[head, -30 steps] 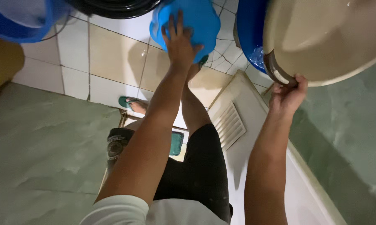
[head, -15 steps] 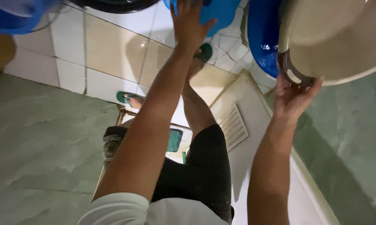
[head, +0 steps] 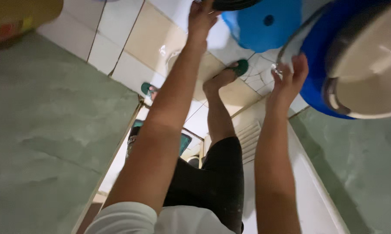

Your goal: The person moves laundry and plastic buckets aside, then cleans the tiled floor using a mop.

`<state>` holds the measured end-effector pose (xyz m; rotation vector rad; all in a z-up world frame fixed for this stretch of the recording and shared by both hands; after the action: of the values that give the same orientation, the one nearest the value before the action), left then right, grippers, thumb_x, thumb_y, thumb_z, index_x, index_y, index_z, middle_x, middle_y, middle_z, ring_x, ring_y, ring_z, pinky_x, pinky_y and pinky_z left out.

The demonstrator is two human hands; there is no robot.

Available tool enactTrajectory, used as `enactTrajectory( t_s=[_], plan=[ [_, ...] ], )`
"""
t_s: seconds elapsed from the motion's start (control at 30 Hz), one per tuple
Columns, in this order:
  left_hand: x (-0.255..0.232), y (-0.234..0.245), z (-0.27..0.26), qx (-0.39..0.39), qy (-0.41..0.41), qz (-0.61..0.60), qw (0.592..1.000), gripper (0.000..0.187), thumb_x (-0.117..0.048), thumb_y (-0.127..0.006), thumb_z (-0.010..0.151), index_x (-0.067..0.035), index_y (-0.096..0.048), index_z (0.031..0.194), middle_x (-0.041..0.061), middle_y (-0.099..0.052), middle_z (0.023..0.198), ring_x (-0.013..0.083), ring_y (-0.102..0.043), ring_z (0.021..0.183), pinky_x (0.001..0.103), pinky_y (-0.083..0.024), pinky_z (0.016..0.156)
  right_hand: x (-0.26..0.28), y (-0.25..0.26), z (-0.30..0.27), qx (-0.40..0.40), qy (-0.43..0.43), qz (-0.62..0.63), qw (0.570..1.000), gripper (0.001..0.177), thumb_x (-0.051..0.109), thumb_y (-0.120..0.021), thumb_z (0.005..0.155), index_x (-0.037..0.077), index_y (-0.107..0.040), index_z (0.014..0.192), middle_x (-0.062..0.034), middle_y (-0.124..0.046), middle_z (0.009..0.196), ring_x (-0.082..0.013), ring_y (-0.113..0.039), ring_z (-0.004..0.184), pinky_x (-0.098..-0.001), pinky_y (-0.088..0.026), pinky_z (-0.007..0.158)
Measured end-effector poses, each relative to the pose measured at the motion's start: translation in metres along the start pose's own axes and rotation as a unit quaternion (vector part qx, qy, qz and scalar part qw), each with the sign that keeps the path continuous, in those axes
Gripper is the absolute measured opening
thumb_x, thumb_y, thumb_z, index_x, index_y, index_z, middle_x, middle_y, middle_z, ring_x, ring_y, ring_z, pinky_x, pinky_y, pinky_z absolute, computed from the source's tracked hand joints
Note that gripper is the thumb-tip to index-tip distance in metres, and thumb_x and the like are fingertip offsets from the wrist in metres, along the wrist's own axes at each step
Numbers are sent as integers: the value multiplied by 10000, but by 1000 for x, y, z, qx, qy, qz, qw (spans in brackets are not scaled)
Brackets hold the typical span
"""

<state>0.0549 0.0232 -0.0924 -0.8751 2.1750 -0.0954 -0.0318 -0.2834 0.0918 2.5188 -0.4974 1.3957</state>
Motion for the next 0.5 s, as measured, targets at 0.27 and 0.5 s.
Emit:
enactTrajectory(
  t_s=[0.27, 0.5],
  plan=[
    [20, -6, 0, 25, -53, -49, 997, 116, -91, -705, 928, 8, -669, 879, 114, -680, 802, 201, -660, 773, 352, -568, 755, -20, -80, 31, 114, -82, -128, 982, 750, 463, -601, 1072, 256, -193, 1667, -117, -356, 1671, -315, -593, 1384, -485, -559, 1075],
    [-23, 36, -29, 23, -71, 16, 997, 217, -192, -606, 953, -10, -700, 882, 84, -746, 814, 172, -732, 795, 343, -627, 809, -14, -104, 61, 197, -83, -149, 965, 813, 556, -532, 1114, 278, -11, 1673, -107, -182, 1777, -410, -492, 1500, -569, -557, 1087]
  ],
)
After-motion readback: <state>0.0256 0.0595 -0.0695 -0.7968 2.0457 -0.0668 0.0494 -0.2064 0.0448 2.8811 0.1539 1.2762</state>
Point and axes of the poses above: each hand's wrist, its own z-axis towards the middle knuckle, its own y-axis out of the back of the hand, x = y × z, the point moved 7 cm from there along z, towards the middle knuckle
